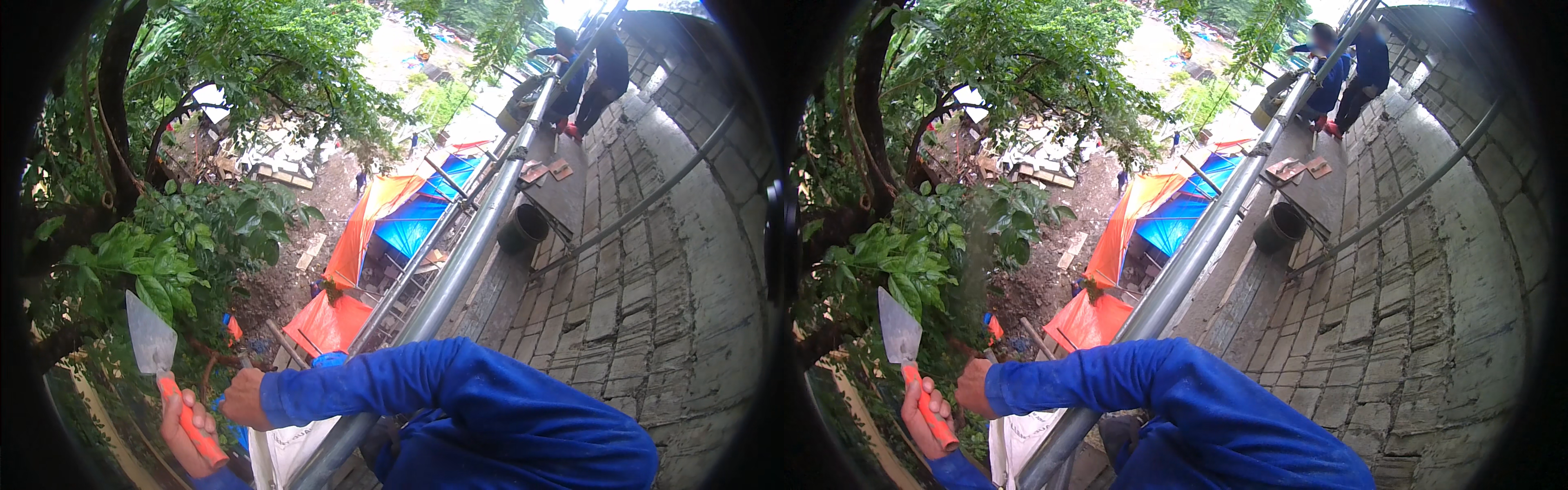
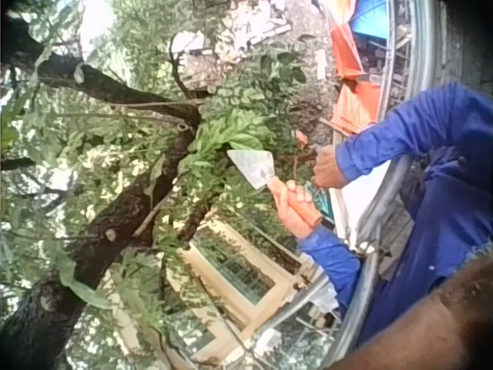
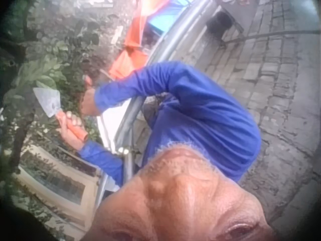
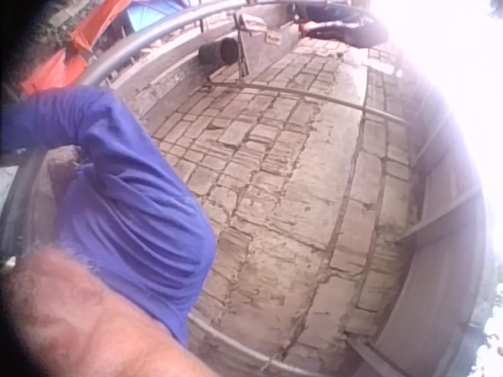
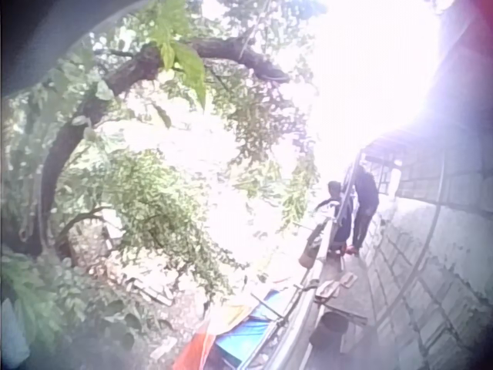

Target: The person applies mortar to a brick wall using a trowel and hawk while standing on scaffolding. They scoop mortar from a bucket, spread it onto the wall surface, and smooth it with the trowel. Another worker is visible nearby performing similar tasks.

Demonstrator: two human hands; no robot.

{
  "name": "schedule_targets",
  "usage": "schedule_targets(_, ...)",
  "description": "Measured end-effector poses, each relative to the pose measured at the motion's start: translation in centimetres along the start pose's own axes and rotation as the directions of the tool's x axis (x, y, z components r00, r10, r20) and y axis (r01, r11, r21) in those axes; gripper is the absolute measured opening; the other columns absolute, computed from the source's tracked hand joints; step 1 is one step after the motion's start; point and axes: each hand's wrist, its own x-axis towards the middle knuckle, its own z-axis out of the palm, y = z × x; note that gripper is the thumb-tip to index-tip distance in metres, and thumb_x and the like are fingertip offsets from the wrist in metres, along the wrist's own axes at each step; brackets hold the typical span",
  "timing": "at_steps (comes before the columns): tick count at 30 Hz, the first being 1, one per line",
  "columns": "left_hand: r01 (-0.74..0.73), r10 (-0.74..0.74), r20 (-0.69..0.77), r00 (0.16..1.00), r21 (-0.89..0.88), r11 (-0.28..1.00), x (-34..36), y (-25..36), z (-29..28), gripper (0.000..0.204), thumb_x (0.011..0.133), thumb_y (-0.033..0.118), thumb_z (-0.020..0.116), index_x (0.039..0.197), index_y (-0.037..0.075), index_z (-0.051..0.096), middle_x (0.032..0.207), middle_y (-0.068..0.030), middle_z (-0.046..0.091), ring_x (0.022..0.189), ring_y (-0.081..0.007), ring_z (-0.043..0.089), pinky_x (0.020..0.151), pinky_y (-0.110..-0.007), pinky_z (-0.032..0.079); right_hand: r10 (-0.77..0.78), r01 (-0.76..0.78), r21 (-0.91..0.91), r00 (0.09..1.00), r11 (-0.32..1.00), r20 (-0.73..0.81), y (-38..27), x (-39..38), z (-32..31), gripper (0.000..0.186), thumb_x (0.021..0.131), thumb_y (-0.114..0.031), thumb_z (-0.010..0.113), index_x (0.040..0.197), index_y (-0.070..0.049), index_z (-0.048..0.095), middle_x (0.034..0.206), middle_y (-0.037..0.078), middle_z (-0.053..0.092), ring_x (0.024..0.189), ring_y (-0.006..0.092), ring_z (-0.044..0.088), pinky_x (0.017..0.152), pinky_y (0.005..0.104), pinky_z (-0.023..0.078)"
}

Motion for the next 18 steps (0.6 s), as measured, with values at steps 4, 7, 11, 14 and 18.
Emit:
schedule_targets(4,0.0,0.0,0.007,1.0,-0.005,1.0,0.19,-0.17,-0.33,0.038,0.097,0.018,0.047,0.131,0.004,0.037,0.082,-0.0029,0.05,0.05,-0.0064,0.048,0.04,-0.022,0.045,-0.001,0.001,0.005,1.0,1.0,-0.011,0.01,0.07,0.41,0.013,0.071,-0.013,0.063,0.079,-0.003,0.065,0.069,0.013,0.066,0.07,0.0306,0.068,0.06,0.0406,0.052)
schedule_targets(7,0.012,-0.012,0.013,1.0,0.0,1.0,0.18,-0.04,-0.7,0.049,0.095,0.015,0.047,0.141,0.005,0.031,0.084,-0.0035,0.049,0.053,-0.0066,0.047,0.043,-0.023,0.044,0.003,-0.003,0.007,1.0,1.0,-0.011,-0.08,0.09,0.42,0.013,0.071,-0.013,0.063,0.078,-0.003,0.065,0.07,0.013,0.066,0.07,0.0309,0.068,0.06,0.0404,0.052)
schedule_targets(11,0.028,-0.027,0.041,0.999,-0.007,1.0,0.58,-0.12,-0.54,0.047,0.096,0.016,0.047,0.14,0.006,0.032,0.084,-0.0036,0.049,0.053,-0.0067,0.048,0.043,-0.023,0.045,0.013,-0.012,0.012,0.999,1.0,-0.041,0.16,-0.32,0.09,0.011,0.069,-0.014,0.064,0.074,-0.004,0.065,0.069,0.013,0.066,0.07,0.0297,0.068,0.06,0.0398,0.052)
schedule_targets(14,0.031,-0.03,0.039,0.999,-0.018,0.999,0.48,0.01,-0.7,0.045,0.097,0.016,0.046,0.139,0.007,0.033,0.084,-0.0036,0.05,0.053,-0.007,0.049,0.042,-0.023,0.045,0.004,-0.004,0.009,1.0,1.0,-0.017,0.04,-0.1,-0.28,0.009,0.068,-0.014,0.064,0.071,-0.006,0.066,0.069,0.012,0.067,0.07,0.0287,0.068,0.06,0.0393,0.052)
schedule_targets(18,0.041,-0.041,0.007,0.999,-0.004,0.999,0.38,0.06,-0.65,0.042,0.099,0.018,0.045,0.138,0.007,0.033,0.084,-0.004,0.051,0.052,-0.0074,0.05,0.04,-0.024,0.046,0.018,-0.018,-0.028,1.0,0.999,-0.003,-0.07,0.0,-0.01,0.009,0.068,-0.015,0.064,0.07,-0.007,0.066,0.069,0.011,0.067,0.07,0.0282,0.068,0.06,0.0385,0.051)
